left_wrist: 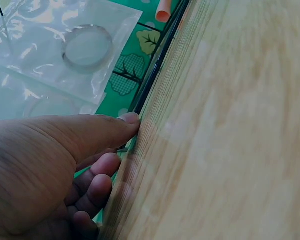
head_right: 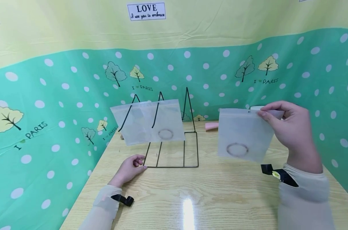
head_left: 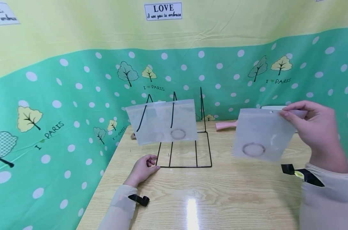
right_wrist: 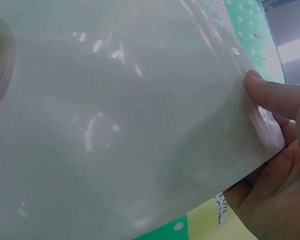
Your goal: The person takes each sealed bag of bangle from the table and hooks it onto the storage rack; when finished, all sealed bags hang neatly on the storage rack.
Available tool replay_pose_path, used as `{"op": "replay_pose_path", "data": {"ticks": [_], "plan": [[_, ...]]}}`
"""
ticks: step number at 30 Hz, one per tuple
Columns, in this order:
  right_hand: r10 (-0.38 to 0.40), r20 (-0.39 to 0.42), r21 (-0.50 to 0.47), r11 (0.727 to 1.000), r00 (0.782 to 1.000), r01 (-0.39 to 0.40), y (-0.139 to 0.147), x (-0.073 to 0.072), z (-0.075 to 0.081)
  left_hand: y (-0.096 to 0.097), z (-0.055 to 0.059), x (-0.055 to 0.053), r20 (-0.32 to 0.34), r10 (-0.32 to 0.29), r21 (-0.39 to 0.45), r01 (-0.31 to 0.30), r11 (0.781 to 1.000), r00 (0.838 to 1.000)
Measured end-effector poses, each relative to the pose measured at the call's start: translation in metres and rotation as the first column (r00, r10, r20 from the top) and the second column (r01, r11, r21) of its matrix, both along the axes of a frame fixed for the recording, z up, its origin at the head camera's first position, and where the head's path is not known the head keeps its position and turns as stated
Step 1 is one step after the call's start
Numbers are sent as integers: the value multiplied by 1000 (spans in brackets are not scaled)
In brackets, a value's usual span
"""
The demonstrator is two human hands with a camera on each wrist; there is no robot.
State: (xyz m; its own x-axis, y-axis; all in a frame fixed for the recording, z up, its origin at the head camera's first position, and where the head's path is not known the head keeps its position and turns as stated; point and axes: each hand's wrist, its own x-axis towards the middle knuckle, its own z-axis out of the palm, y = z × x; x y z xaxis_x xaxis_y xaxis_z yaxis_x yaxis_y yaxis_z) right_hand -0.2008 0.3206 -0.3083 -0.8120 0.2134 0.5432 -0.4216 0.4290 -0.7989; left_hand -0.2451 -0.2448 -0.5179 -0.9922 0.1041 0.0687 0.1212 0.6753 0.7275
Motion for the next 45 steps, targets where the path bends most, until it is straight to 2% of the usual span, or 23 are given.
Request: {"op": "replay_pose_path", "data": {"ticks": [3, 12, 20, 26, 29, 33, 41, 45], "plan": [[8, -20, -24, 1000, 1000, -8, -5, 1, 1, 0, 1, 0, 2, 1, 2, -1, 1000, 1000], [79, -148, -165, 981, 986, -104, -17, 3, 2, 1, 1, 1, -5, -5, 1, 5, 1000, 1000], [87, -220, -190, 973, 972, -130, -29, 7, 5, 1, 0, 1, -5, -13, 2, 13, 1000, 1000], [117, -235, -239, 955, 965, -174, -36, 9, 5, 1, 1, 1, -5, -13, 6, 13, 1000, 1000], [167, -265, -276, 930, 950, -241, -40, 8, 4, 1, 0, 1, -5, -16, 7, 16, 1000, 1000], [206, -282, -276, 918, 937, -285, -45, 6, 2, 1, 1, 2, -8, -12, 9, 12, 1000, 1000], [236, -276, -240, 922, 932, -304, -56, 4, -2, 2, 2, 3, -1, 1, 33, -1, 999, 1000], [270, -276, -224, 915, 923, -335, -61, 3, -3, 5, 5, 4, -26, -5, 43, 6, 999, 1000]]}}
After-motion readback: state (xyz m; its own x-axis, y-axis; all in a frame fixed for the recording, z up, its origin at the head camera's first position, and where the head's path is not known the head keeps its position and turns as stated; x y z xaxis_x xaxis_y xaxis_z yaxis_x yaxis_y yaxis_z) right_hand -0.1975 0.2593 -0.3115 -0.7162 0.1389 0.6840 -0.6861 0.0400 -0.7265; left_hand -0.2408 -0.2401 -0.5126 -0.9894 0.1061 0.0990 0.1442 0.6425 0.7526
